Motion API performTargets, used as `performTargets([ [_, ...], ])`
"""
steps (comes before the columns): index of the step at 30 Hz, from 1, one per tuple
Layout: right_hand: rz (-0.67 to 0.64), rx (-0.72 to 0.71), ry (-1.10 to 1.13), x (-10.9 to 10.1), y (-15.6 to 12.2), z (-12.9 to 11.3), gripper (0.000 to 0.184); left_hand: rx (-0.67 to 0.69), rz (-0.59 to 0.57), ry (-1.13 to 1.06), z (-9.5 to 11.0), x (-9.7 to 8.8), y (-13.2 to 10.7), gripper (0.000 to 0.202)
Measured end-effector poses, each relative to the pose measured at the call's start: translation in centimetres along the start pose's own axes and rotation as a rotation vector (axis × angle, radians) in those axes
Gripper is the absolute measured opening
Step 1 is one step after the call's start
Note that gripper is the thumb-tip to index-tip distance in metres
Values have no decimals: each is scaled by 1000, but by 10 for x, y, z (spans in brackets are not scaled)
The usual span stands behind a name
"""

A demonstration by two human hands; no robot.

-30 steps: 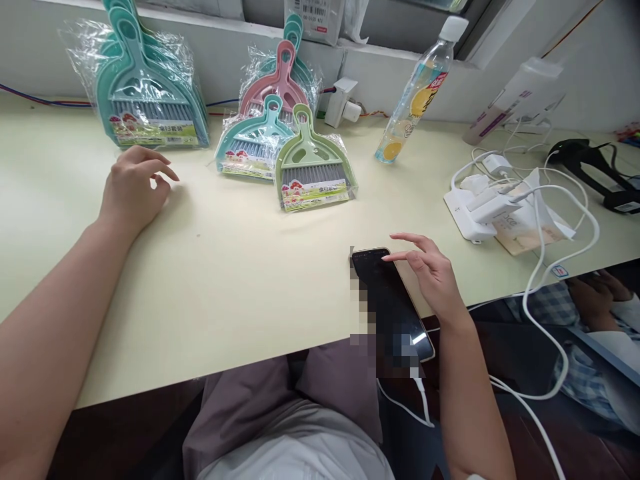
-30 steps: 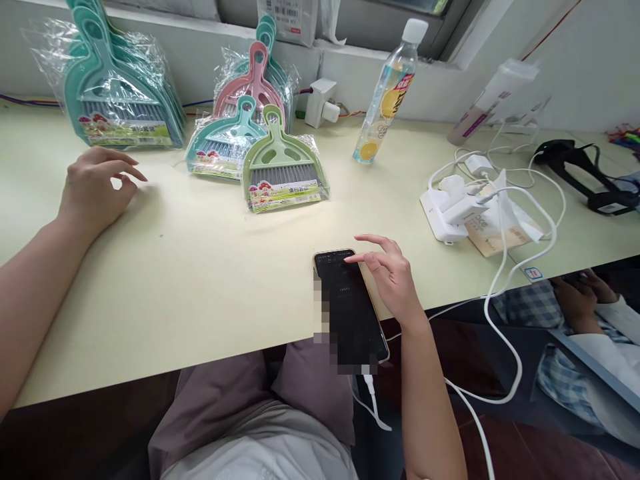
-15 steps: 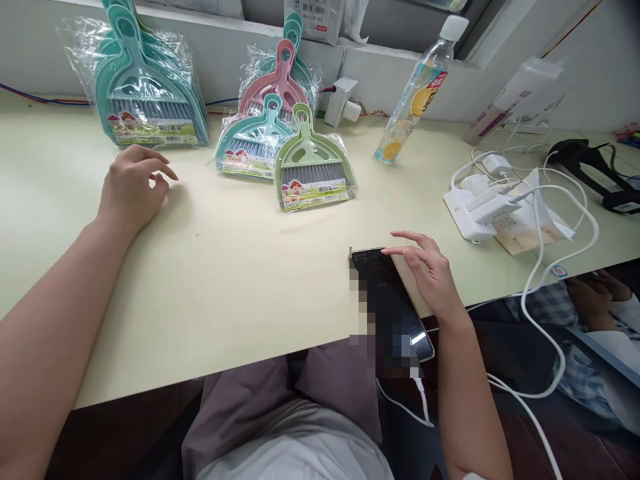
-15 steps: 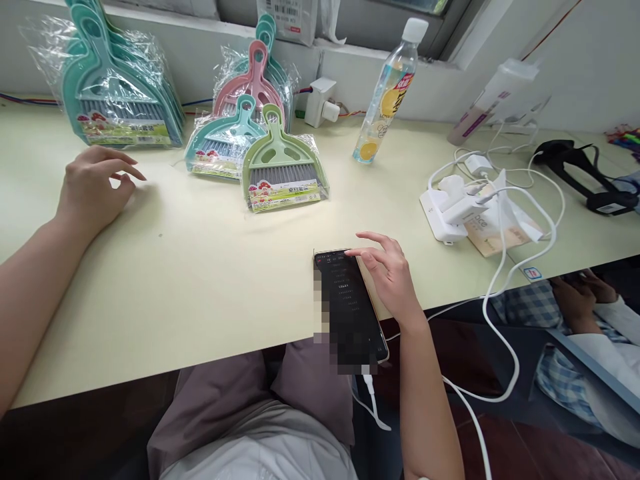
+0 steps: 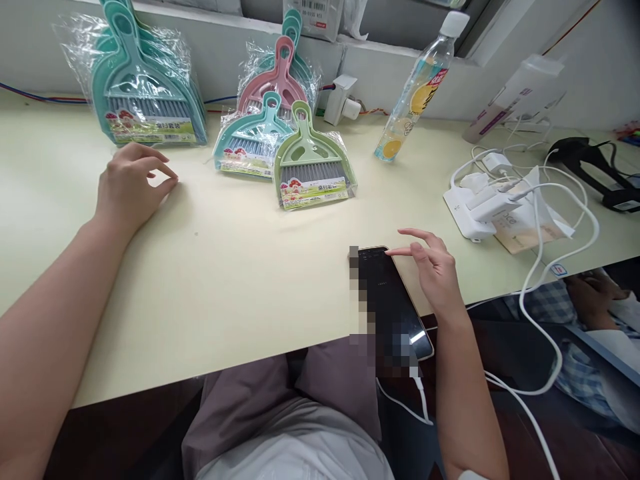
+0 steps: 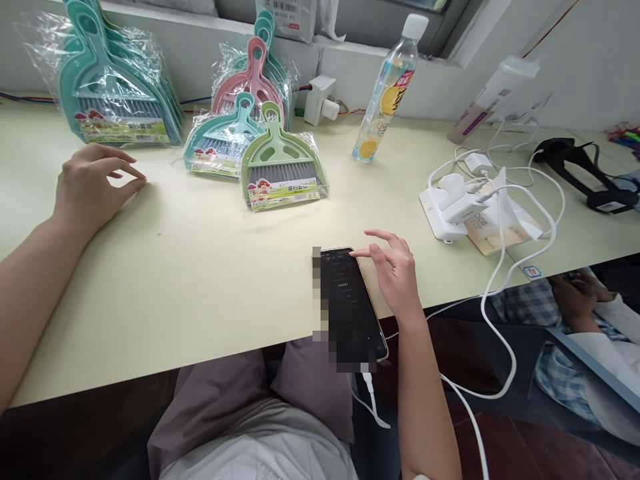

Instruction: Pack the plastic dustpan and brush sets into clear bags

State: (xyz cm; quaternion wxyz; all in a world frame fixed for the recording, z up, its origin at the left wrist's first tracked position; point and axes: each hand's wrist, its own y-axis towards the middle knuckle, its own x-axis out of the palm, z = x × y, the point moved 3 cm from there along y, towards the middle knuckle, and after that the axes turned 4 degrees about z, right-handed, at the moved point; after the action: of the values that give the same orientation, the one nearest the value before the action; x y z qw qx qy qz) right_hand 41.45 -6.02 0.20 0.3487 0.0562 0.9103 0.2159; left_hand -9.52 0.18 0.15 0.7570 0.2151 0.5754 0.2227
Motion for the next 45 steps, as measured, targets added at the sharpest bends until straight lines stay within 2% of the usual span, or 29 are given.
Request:
performTargets([
  [3, 18, -8, 8, -1, 0, -1, 37, -2, -7, 2, 1, 0, 0, 26],
  [7, 88, 27, 69, -2, 0, 0, 21, -12, -12, 5, 1, 0, 0, 28],
  [9, 104, 53, 82, -2, 0, 0, 18, -14, -14, 13, 1, 0, 0, 28],
  [31, 56, 36, 60, -2, -1, -2, 15, -23, 3, 3, 0, 0, 0, 23],
  [39, 66, 49, 86, -2, -1, -2, 15, -33, -24, 19, 0, 0, 1, 20],
  [45, 58, 13, 106, -1, -1, -3, 17, -27, -21, 42, -1, 0, 1, 20],
])
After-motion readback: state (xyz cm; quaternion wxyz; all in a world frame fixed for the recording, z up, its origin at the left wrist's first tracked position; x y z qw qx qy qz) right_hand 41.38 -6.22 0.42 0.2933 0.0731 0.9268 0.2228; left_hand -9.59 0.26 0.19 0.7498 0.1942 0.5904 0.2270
